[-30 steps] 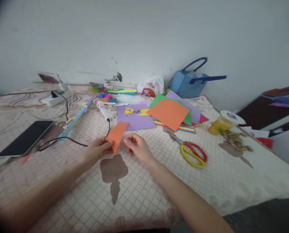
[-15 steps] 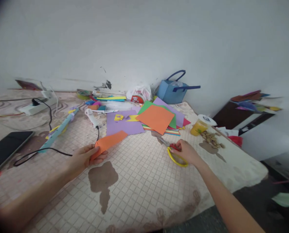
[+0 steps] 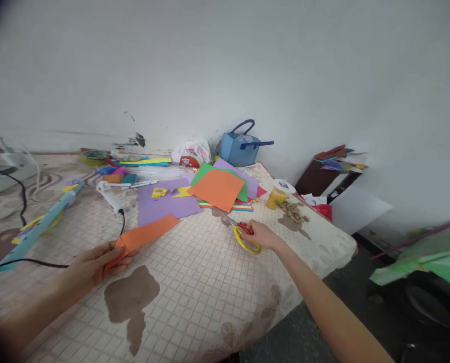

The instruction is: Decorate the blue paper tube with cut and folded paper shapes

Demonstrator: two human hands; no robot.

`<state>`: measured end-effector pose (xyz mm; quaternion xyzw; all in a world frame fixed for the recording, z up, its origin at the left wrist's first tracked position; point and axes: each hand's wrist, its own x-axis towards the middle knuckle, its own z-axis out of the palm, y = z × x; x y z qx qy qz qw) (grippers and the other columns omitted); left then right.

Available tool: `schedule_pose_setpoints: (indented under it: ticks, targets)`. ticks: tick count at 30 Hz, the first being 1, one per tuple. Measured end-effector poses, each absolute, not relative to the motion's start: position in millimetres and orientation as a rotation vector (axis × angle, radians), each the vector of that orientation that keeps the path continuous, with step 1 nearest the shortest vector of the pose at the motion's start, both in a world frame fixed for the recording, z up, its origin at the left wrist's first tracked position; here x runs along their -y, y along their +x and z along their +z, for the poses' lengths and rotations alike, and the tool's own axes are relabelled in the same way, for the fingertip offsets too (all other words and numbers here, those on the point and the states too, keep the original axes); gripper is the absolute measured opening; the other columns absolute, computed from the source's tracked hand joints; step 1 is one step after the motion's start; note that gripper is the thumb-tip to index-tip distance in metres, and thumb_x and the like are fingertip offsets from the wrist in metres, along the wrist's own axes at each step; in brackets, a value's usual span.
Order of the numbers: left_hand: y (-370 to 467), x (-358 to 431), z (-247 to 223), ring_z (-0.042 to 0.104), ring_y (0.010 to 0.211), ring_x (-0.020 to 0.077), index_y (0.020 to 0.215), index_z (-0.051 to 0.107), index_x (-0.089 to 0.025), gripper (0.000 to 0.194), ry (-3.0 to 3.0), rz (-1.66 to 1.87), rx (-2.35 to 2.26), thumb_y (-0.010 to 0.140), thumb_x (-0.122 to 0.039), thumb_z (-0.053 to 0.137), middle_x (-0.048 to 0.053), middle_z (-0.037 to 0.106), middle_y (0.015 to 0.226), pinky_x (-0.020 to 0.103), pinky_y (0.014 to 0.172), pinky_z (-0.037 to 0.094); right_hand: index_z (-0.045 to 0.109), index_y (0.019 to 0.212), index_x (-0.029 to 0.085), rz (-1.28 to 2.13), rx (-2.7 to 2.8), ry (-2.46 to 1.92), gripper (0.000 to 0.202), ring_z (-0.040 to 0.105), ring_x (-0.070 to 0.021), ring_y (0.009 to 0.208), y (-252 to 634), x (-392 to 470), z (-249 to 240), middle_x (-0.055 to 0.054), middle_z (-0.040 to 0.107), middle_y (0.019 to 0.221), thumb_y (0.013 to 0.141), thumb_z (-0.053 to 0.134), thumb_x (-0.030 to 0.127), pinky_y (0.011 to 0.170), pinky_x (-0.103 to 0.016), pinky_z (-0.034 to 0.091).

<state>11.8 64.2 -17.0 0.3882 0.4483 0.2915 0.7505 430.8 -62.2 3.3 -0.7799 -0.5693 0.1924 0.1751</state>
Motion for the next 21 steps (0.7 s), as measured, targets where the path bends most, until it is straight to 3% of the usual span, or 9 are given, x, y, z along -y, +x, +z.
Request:
schedule_pose_setpoints:
  ticks: [4, 9, 12, 17, 21]
  targets:
    - [11.6, -61.5, -14.0, 0.069, 0.067, 0.0107, 0.096, 0.062, -0.013, 0.020, 0.864, 0.622, -0.978, 0.077, -0.008, 0.066, 0.009, 0.072, 0.095, 0.017, 0.062, 0.057, 0.047, 0.093, 0.017, 0.759, 1.592, -1.964, 0.034, 0.055, -0.0146, 0.070, 392.2, 57.9, 9.9, -0.004, 0.059, 0.082, 0.082, 0.048, 0.050, 0.059, -0.026, 0.042]
    - [10.6, -59.1, -14.7, 0.068, 0.066, 0.0104, 0.097, 0.061, -0.010, 0.015, 0.877, 0.626, -0.929, 0.082, -0.009, 0.060, 0.012, 0.071, 0.097, 0.017, 0.060, 0.057, 0.049, 0.093, 0.020, 1.169, 1.584, -1.552, 0.034, 0.048, -0.0110, 0.065, 327.9, 47.4, 13.0, 0.003, 0.048, 0.076, 0.072, 0.069, 0.038, 0.059, -0.025, 0.042]
    - [9.5, -58.8, -15.8, 0.069, 0.067, 0.0108, 0.096, 0.061, -0.009, 0.012, 0.859, 0.618, -0.895, 0.085, -0.009, 0.057, 0.013, 0.071, 0.096, 0.017, 0.061, 0.057, 0.048, 0.096, 0.021, 1.310, 1.683, -1.543, 0.037, 0.048, -0.0105, 0.064, 297.8, 46.5, 17.8, 0.001, 0.050, 0.080, 0.072, 0.071, 0.037, 0.056, -0.024, 0.041]
    - [9.5, -56.4, -14.3, 0.070, 0.075, 0.0130, 0.102, 0.062, -0.007, 0.018, 0.754, 0.610, -0.867, 0.086, -0.007, 0.054, 0.015, 0.071, 0.097, 0.017, 0.065, 0.058, 0.050, 0.086, 0.019, 1.602, 1.665, -1.579, 0.035, 0.037, -0.0080, 0.053, 266.5, 50.2, 31.5, 0.003, 0.044, 0.065, 0.079, 0.060, 0.052, 0.046, -0.021, 0.030]
    - [9.6, -55.0, -16.6, 0.070, 0.081, 0.0172, 0.104, 0.062, -0.007, 0.020, 0.676, 0.625, -0.825, 0.086, -0.007, 0.053, 0.017, 0.070, 0.100, 0.021, 0.068, 0.059, 0.049, 0.087, 0.020, 1.801, 1.566, -1.577, 0.042, 0.035, -0.0079, 0.053, 256.6, 55.2, 34.5, 0.004, 0.038, 0.065, 0.082, 0.051, 0.061, 0.048, -0.021, 0.032]
